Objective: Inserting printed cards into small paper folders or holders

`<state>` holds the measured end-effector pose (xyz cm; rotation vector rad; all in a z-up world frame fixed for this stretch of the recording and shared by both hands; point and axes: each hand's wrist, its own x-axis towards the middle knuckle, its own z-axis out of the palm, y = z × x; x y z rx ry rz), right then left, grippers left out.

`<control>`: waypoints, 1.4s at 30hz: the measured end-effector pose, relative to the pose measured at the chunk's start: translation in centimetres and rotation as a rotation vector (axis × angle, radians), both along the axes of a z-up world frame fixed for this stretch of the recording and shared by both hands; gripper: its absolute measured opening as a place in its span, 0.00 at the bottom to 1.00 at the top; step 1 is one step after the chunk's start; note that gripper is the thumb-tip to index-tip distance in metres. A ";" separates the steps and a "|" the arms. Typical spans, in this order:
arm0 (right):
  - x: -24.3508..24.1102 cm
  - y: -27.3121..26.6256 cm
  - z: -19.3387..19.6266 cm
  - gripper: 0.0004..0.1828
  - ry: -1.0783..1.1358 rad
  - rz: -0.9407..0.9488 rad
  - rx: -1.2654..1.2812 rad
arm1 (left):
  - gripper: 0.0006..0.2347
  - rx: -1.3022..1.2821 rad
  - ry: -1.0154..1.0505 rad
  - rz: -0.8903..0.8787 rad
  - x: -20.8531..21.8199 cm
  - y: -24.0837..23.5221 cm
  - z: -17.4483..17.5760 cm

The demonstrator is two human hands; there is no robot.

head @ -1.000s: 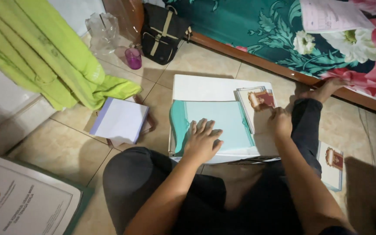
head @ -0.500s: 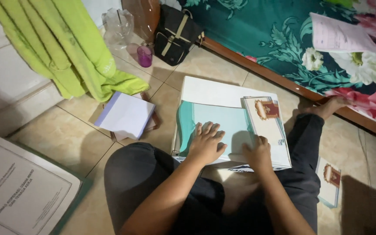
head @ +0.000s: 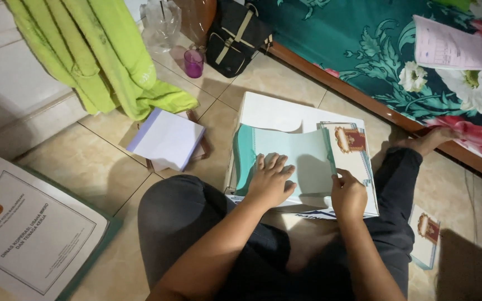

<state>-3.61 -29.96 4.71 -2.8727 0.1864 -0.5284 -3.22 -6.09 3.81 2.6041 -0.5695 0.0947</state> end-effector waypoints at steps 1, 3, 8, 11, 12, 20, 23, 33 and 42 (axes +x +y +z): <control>-0.3 0.9 0.6 0.12 -0.002 0.003 -0.002 | 0.23 -0.002 -0.002 0.003 0.0 0.1 0.0; -0.8 2.6 2.0 0.08 -0.157 0.181 -0.127 | 0.23 -0.027 -0.013 -0.009 -0.1 0.2 0.2; -2.1 5.4 3.6 0.30 0.226 0.540 0.659 | 0.30 -0.366 0.159 0.056 -0.9 1.6 5.1; -2.6 7.2 3.3 0.32 0.307 0.728 0.421 | 0.30 -0.718 -0.063 0.069 -0.6 2.7 3.3; -2.4 7.4 2.6 0.30 0.334 0.811 0.201 | 0.30 -0.726 -0.425 0.042 -0.2 2.9 1.6; -2.2 10.3 7.6 0.16 0.412 0.613 -0.143 | 0.28 0.123 0.232 -0.004 0.9 1.4 1.5; 3.5 8.8 3.7 0.21 0.478 0.583 -0.166 | 0.28 0.162 0.273 -0.009 0.7 1.6 1.4; 8.2 8.7 -0.6 0.41 0.632 0.653 -0.157 | 0.25 0.142 0.289 0.071 0.2 1.2 2.9; -1.5 8.3 1.6 0.39 0.574 0.405 -0.115 | 0.20 -0.049 -0.220 0.264 0.6 2.0 0.7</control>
